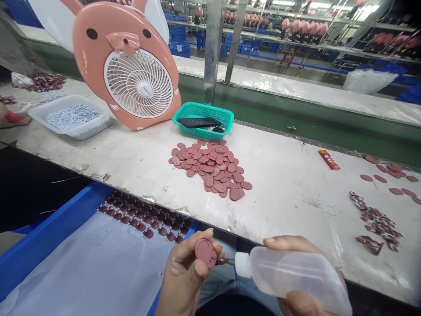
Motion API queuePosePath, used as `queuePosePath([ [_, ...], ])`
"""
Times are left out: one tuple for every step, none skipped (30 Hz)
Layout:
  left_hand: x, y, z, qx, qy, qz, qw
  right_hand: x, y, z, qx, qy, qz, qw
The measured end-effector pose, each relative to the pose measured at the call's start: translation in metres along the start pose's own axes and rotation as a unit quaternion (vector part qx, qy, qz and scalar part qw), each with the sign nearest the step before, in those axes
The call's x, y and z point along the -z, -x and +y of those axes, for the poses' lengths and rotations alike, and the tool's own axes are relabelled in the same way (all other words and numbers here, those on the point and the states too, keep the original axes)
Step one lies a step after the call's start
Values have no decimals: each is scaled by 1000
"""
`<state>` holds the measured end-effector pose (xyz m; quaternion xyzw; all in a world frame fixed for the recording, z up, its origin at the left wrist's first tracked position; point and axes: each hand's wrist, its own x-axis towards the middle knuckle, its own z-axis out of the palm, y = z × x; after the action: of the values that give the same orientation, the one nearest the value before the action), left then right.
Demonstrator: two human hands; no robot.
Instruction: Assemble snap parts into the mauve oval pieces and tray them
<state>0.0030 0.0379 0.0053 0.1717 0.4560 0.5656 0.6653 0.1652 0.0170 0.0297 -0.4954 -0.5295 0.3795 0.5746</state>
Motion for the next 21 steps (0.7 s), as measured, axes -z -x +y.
queuePosePath([
  [0, 0, 0, -1, 0, 1, 1000, -1, -2, -1, 7, 0, 0, 1000],
  [1, 0, -1, -3, 0, 2, 1000, -2, -4, -1, 13, 2, 2, 1000],
  [1, 0, -1, -5, 1, -1, 1000, -2, -5, -2, 17, 4, 5, 1000],
  [1, -1, -1, -7, 1, -5, 1000, -3, -6, -2, 20, 6, 9, 1000],
  [1, -1, -1, -9, 2, -10, 1000, -4, -6, -2, 22, 7, 14, 1000],
  [1, -1, -1, -11, 1, -13, 1000, -5, -6, -2, 23, 6, 19, 1000],
  [0, -1, -1, -12, 1, -13, 1000, -6, -6, -2, 25, 5, 24, 999],
  [0, -1, -1, -13, 2, -12, 1000, -7, -6, -3, 26, 2, 27, 999],
  [0, -1, 0, -13, 5, -11, 1000, -8, -6, -3, 27, -3, 28, 999],
  [0, -1, 0, -13, 8, -9, 1000, -9, -7, -4, 28, -9, 27, 999],
  [-1, -1, 0, -15, 12, -8, 1000, -10, -7, -4, 28, -16, 24, 999],
  [-1, -1, 1, -16, 16, -8, 1000, -10, -7, -5, 26, -23, 20, 999],
  [-2, -1, 1, -17, 20, -8, 1000, -10, -7, -5, 21, -31, 16, 999],
  [-2, 0, 1, -17, 24, -8, 1000, -10, -8, -5, 15, -38, 14, 999],
  [-3, 0, 1, -16, 27, -7, 999, -9, -8, -5, 7, -46, 12, 999],
  [-3, 0, 2, -14, 30, -4, 999, -7, -8, -5, -1, -54, 10, 998],
  [-4, 0, 2, -12, 32, 1, 999, -6, -8, -4, -6, -62, 8, 998],
  [-4, 0, 2, -10, 34, 7, 999, -5, -8, -3, -9, -69, 5, 998],
  [-4, 0, 1, -10, 34, 13, 999, -3, -8, -2, -10, -73, 1, 997],
  [-4, 0, 1, -11, 33, 17, 999, -2, -8, -1, -10, -75, -2, 997],
  [-4, 0, 1, -14, 30, 19, 999, -2, -8, 1, -9, -75, -4, 997],
])
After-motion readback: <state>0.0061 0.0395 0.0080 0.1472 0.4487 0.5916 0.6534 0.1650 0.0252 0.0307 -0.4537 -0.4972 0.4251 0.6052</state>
